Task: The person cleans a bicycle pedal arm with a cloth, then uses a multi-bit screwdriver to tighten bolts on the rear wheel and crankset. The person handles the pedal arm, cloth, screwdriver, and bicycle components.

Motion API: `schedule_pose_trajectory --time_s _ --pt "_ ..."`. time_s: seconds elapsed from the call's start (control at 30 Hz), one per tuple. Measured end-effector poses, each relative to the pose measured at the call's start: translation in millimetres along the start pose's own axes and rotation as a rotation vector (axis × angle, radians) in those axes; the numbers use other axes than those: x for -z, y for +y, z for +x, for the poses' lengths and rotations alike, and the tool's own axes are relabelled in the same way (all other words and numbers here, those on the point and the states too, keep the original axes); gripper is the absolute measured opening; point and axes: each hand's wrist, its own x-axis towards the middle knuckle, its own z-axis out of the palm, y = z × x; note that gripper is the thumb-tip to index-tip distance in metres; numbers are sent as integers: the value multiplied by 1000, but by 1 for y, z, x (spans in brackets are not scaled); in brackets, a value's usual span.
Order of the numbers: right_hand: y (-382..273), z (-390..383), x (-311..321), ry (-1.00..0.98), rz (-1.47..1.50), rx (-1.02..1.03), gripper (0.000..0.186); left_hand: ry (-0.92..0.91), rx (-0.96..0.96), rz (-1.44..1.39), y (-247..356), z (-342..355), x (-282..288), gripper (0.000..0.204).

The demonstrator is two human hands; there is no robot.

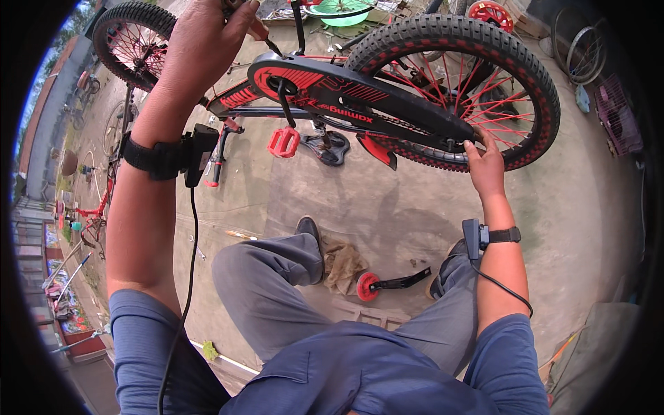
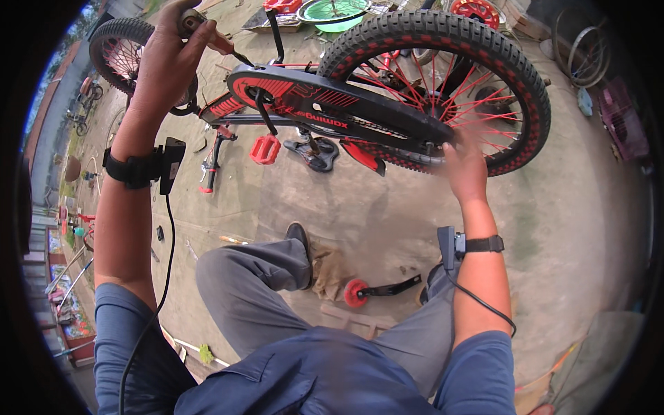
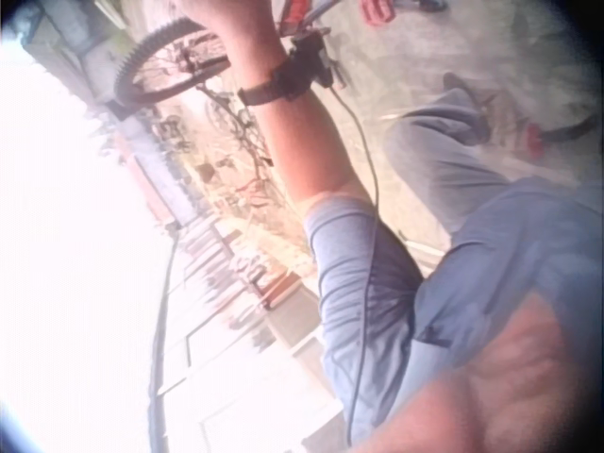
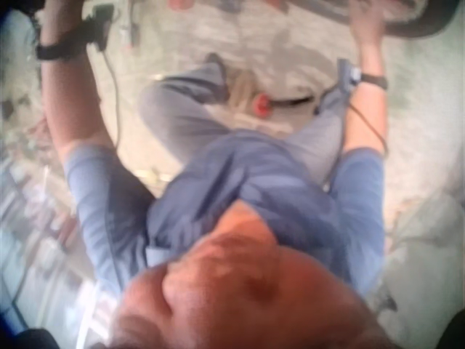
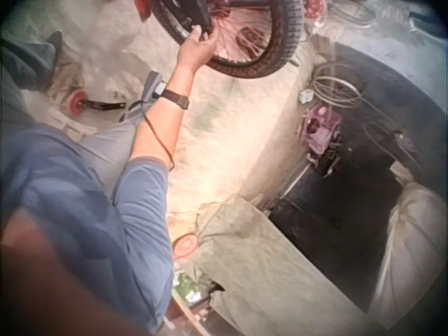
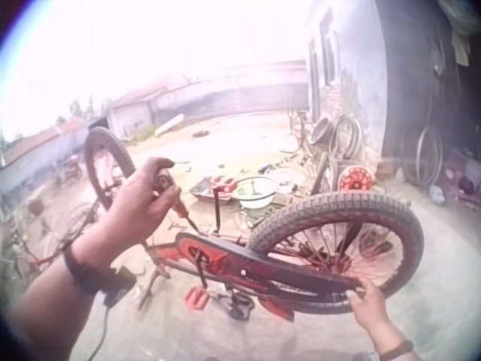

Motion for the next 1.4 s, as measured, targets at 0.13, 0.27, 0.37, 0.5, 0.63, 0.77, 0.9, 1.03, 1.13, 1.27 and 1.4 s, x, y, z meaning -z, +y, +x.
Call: schedule_pose_trajectory --time_s 0.13,0.27,0.37,0.5,0.63,0.77,0.9,1.03,1.13,1.27,1.4 --pt "-1 1 -2 14 -2 -10 47 185 -208 162 -11 2 -14 39" --pt "-2 1 -3 19 -3 -38 44 7 -32 -69 -19 6 -14 37" --pt "0 2 -5 26 44 -69 42 -3 -72 -154 -21 7 -16 35" --pt "7 4 -6 24 61 -64 41 -61 -94 -315 -23 6 -19 35" --pt "10 5 -9 41 40 -39 40 -101 -70 -204 -23 9 -20 34" --pt "4 3 -9 49 49 -34 40 -127 -151 -236 -18 10 -15 32" --pt "-3 0 -6 4 152 -179 40 -456 -56 -503 -18 23 -3 29" --pt "-4 1 -10 80 184 -81 37 -661 21 -793 -21 42 -10 38" --pt "-4 1 -10 80 146 -80 37 -716 111 -1035 -22 48 -15 45" --pt "-8 1 -9 77 156 -137 35 -691 124 -1038 -22 47 -20 51" --pt "-14 -1 -5 77 168 -158 34 -557 -83 -552 -25 47 -26 49"
